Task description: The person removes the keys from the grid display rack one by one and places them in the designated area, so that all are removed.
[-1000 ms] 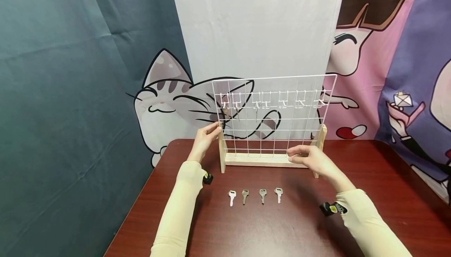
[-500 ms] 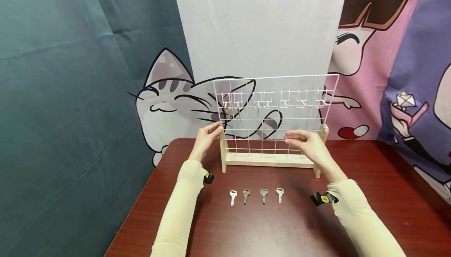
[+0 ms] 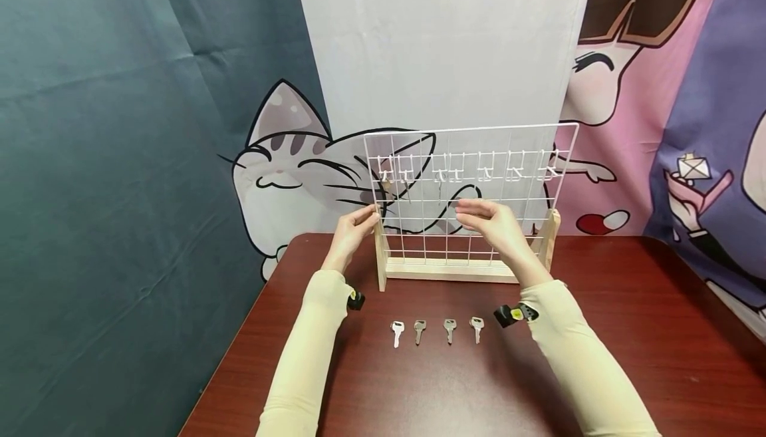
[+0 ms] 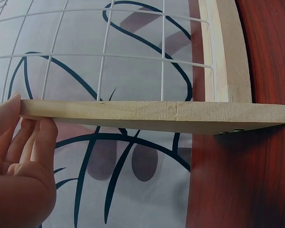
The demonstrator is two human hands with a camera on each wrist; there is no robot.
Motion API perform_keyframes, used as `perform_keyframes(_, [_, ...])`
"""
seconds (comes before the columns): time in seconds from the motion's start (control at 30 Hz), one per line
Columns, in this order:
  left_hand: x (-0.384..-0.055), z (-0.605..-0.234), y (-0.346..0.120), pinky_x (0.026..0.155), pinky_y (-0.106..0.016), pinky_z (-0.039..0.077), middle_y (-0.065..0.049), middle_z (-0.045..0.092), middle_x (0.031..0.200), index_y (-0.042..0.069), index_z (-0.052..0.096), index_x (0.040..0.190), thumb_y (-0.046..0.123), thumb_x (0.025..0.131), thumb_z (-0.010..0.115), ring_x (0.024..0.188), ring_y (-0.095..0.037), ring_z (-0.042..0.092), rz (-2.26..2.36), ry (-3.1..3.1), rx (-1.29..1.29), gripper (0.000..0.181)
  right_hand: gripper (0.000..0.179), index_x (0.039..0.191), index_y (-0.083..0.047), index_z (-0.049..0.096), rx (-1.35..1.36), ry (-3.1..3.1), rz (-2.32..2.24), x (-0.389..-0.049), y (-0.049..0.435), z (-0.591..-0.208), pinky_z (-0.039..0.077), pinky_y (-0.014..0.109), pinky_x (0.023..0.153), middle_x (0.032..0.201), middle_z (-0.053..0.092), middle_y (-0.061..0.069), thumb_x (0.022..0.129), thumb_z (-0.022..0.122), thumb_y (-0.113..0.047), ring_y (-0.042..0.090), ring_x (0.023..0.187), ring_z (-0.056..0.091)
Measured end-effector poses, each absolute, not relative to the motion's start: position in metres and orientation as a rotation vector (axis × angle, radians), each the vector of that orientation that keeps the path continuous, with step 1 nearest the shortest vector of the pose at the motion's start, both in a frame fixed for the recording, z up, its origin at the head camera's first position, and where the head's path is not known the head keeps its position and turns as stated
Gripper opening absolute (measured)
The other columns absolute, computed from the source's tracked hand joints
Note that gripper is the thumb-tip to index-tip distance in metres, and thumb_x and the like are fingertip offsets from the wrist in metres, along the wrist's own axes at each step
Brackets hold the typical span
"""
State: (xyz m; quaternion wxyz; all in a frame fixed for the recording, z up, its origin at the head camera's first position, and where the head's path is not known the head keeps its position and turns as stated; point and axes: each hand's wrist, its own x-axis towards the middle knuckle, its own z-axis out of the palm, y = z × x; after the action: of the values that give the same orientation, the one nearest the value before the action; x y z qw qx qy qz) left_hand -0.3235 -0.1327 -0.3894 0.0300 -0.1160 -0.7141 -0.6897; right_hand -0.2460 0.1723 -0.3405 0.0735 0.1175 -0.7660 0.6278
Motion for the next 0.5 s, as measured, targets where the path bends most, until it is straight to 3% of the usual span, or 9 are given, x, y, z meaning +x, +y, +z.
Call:
perform_keyframes(0.13, [-0.321, -0.386, -0.133, 0.105, -0.046, 0.048, -0.021, 0.059, 0.137, 0.001, 0.059, 0.139, 0.014, 0.099, 0.067, 0.117, -0.024, 0.062, -2.142, -2.208, -0.359, 0.043, 0.044, 0.137, 0.004, 0.058, 0.343, -2.225, 1.957, -0.25, 0.162, -0.336, 0.055, 0.029, 0.095, 0.134, 0.061, 0.026, 0.097, 0.069, -0.011, 0.012, 0.11, 0.066])
perform_keyframes(0.33, [-0.323, -0.391, -0.133, 0.097, -0.034, 0.054, -0.02, 0.061, 0.136, 0.003, 0.062, 0.137, 0.014, 0.099, 0.068, 0.112, -0.018, 0.064, -2.123, -2.2, -0.342, 0.041, 0.048, 0.14, 0.006, 0.053, 0.303, -2.098, 2.081, -0.255, 0.149, -0.335, 0.054, 0.025, 0.094, 0.138, 0.057, 0.026, 0.097, 0.067, -0.008, 0.013, 0.112, 0.065])
perform_keyframes(0.5, [-0.323, -0.392, -0.132, 0.097, -0.034, 0.054, -0.022, 0.06, 0.136, -0.001, 0.06, 0.137, 0.011, 0.099, 0.066, 0.121, -0.029, 0.062, -2.127, -2.173, -0.365, 0.041, 0.046, 0.138, 0.007, 0.056, 0.261, -2.041, 2.084, -0.259, 0.135, -0.333, 0.056, 0.025, 0.091, 0.135, 0.06, 0.025, 0.096, 0.069, -0.009, 0.012, 0.105, 0.066])
